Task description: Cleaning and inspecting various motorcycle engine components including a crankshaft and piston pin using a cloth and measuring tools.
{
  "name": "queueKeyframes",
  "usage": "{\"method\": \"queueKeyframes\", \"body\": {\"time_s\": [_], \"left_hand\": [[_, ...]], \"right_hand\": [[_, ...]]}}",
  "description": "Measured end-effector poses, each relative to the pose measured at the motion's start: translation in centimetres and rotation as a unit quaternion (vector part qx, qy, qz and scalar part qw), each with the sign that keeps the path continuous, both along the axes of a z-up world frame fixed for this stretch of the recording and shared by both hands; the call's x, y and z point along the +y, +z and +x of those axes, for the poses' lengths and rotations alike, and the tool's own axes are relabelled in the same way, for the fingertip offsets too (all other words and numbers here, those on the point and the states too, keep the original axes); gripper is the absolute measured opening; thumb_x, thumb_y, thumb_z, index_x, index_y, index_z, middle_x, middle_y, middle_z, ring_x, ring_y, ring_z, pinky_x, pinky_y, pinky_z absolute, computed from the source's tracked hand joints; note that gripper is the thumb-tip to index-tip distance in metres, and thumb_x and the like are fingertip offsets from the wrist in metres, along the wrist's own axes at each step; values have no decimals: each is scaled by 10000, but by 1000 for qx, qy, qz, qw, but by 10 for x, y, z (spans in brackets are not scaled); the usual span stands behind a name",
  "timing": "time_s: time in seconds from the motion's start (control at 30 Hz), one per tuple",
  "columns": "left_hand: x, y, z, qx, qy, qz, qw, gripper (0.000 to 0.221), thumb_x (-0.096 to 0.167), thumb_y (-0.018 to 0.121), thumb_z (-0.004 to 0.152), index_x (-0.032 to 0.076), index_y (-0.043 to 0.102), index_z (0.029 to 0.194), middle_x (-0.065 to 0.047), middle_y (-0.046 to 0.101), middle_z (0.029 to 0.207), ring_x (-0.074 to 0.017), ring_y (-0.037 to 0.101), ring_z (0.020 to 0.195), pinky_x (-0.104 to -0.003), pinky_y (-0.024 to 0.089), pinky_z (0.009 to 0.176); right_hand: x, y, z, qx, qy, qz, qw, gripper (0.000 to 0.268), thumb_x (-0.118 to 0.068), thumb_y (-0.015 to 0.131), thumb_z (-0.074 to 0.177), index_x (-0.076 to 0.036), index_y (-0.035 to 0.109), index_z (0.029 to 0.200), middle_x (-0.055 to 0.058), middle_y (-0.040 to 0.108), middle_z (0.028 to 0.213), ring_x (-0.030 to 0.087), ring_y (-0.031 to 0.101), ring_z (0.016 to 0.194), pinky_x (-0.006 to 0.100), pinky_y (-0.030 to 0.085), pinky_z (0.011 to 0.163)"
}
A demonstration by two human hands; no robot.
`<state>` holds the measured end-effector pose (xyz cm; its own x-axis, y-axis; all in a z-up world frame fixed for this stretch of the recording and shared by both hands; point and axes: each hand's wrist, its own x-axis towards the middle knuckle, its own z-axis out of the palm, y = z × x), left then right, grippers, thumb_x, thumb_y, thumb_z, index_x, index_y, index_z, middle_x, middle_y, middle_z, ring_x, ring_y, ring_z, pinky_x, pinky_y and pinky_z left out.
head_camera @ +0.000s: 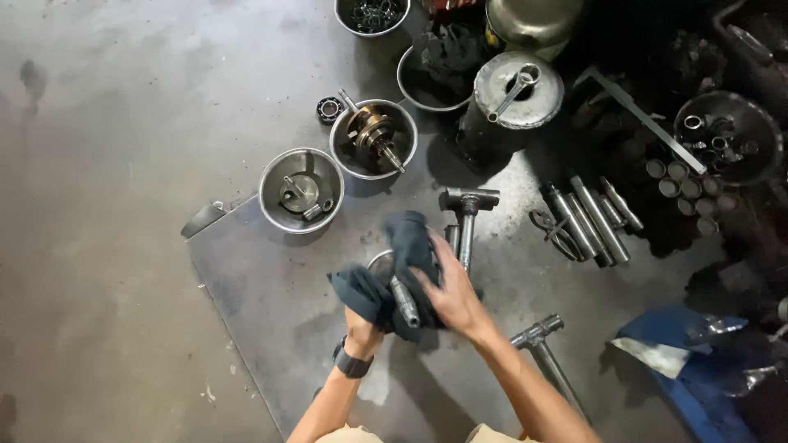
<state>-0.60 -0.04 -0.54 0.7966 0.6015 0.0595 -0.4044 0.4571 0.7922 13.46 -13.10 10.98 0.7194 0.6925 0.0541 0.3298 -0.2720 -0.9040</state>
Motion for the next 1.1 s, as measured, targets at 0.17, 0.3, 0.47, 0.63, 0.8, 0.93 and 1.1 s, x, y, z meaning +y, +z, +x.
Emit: {"method": "queueKeyframes", "body": {"time_s": [0.17,0.3,0.47,0.63,0.8,0.93,1.1], "left_hand": [[4,2,-15,99,-107,190,971,221,139,529,1052,75,519,841,-38,526,771,-148,486,691,-286,438,611],[-8,-5,-13,92,-15,154,984,234,119,539,1045,78,508,817,-34,513,770,-152,495,704,-288,428,615],[-1,-43,-30,93,112,-178,973,230,39,491,878,100,656,1025,-3,630,959,-146,618,887,-296,542,827],[7,-3,-19,189,5,262,946,209,28,583,969,-4,593,1175,-87,556,1176,-198,567,1056,-332,480,922],[1,-21,-16,43,-16,90,995,172,25,604,1129,57,568,964,-36,599,910,-151,565,817,-312,503,770],[4,-1,-19,94,57,-27,994,98,15,604,996,62,543,1057,-11,540,947,-141,527,855,-295,475,751],[-11,-18,-17,112,25,240,964,254,25,621,944,42,503,1169,-32,534,1090,-153,527,1009,-295,447,949]], "right_hand": [[9,18,14,-28,41,21,999,858,-222,757,814,27,335,1517,269,383,1565,412,371,1451,455,283,1183],[9,-21,-22,-11,43,39,998,606,-186,565,961,-5,435,1524,247,513,1530,393,477,1448,425,360,1206],[10,-64,-47,62,9,164,985,496,-273,566,1026,-1,516,1438,213,634,1337,325,598,1282,373,443,1148],[18,5,1,131,49,98,985,582,-289,710,916,-55,559,1427,160,658,1285,256,631,1188,359,492,1055],[14,-5,-26,55,-59,26,996,619,-201,739,868,-93,548,1447,139,663,1221,249,651,1113,370,521,1000],[18,6,-11,83,-49,13,995,615,-155,699,849,-70,520,1432,145,680,1124,256,682,1035,378,530,947],[16,-35,-19,87,14,18,996,406,-204,594,969,-17,600,1329,162,720,1101,247,705,1032,368,537,926]]}}
